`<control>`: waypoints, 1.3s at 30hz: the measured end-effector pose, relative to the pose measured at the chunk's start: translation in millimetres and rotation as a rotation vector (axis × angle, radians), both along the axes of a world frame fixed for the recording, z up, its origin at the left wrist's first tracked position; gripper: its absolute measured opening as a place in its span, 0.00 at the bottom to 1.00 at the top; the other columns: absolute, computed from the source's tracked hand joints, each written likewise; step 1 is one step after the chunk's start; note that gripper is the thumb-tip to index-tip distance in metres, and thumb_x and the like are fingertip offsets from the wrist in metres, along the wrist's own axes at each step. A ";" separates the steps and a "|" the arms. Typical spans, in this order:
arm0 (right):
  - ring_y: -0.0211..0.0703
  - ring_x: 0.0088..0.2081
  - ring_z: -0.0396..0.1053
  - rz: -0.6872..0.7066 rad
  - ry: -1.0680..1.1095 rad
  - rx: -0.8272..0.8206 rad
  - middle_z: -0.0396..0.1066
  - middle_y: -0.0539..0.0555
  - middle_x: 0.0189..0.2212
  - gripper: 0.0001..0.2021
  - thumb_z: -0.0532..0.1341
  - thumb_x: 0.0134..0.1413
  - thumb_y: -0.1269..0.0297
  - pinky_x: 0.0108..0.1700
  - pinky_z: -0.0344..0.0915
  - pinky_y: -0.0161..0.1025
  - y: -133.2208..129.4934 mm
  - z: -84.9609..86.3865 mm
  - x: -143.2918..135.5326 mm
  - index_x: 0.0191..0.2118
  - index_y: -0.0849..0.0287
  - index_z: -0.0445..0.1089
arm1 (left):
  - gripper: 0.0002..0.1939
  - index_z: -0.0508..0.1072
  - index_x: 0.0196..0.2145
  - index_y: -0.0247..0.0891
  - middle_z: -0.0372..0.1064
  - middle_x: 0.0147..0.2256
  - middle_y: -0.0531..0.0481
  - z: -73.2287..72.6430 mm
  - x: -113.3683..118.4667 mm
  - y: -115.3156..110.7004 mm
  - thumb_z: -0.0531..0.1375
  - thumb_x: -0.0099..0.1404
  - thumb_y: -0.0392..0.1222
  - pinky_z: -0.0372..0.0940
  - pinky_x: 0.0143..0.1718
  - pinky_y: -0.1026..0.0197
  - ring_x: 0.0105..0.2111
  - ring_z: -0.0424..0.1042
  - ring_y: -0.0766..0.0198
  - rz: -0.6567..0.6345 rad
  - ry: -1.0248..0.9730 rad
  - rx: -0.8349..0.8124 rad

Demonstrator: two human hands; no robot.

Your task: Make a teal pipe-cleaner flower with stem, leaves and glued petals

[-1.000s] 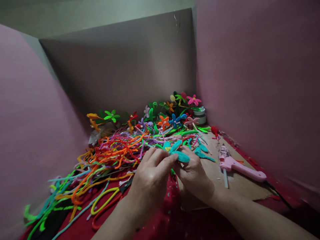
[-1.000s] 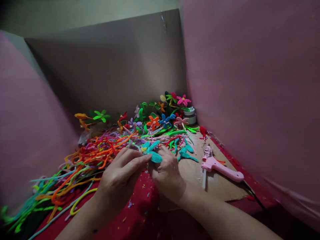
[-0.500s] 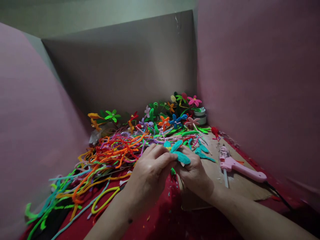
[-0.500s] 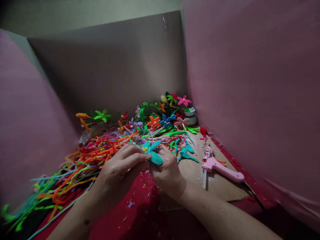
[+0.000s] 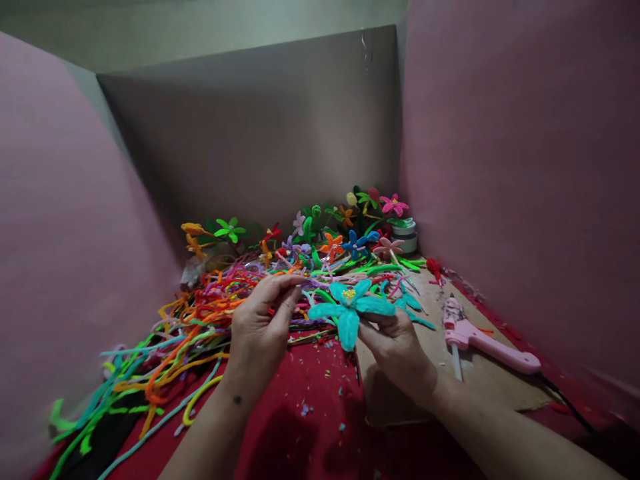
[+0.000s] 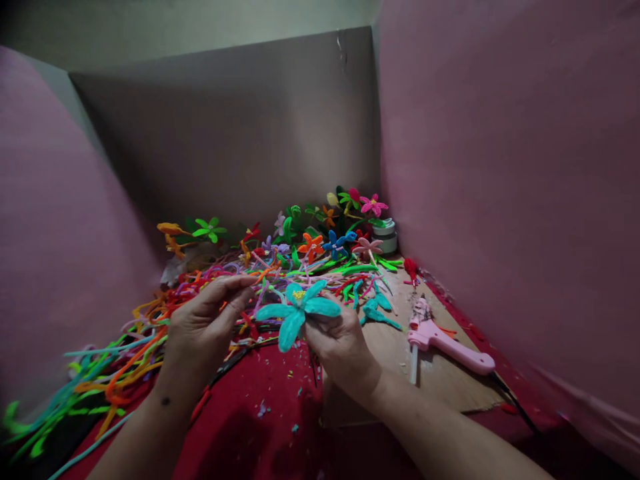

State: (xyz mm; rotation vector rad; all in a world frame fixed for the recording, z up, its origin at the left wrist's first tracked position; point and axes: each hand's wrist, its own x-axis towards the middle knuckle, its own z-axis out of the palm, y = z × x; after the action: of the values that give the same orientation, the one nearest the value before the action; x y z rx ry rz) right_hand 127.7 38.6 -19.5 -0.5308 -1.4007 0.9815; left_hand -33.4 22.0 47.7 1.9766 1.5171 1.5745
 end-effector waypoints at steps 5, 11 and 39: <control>0.41 0.29 0.66 0.133 0.128 -0.130 0.70 0.49 0.24 0.06 0.61 0.49 0.67 0.35 0.64 0.39 2.0 9.4 -1.0 0.24 0.54 0.73 | 0.11 0.72 0.36 0.35 0.70 0.31 0.50 -17.0 -7.7 13.6 0.59 0.57 0.44 0.62 0.33 0.65 0.31 0.68 0.65 -0.113 -0.267 -0.297; 0.38 0.26 0.65 0.030 0.159 -0.241 0.71 0.49 0.24 0.05 0.63 0.48 0.63 0.30 0.63 0.36 6.2 18.2 0.4 0.27 0.56 0.75 | 0.12 0.69 0.35 0.34 0.70 0.32 0.50 -35.0 12.1 12.3 0.61 0.55 0.43 0.63 0.39 0.60 0.34 0.69 0.64 -0.411 -0.398 -0.544; 0.40 0.31 0.66 0.016 0.089 -0.266 0.70 0.48 0.25 0.04 0.61 0.47 0.66 0.40 0.63 0.39 1.9 2.7 -10.2 0.28 0.59 0.72 | 0.08 0.64 0.26 0.38 0.58 0.20 0.56 -57.0 32.8 9.1 0.50 0.61 0.33 0.55 0.23 0.68 0.20 0.58 0.70 -0.132 0.282 0.024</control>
State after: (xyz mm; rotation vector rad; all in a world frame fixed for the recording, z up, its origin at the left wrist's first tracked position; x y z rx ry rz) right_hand 117.5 40.5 -16.7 -0.6648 -1.2037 1.1988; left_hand -0.6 31.1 -9.3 2.3403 1.4286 1.3131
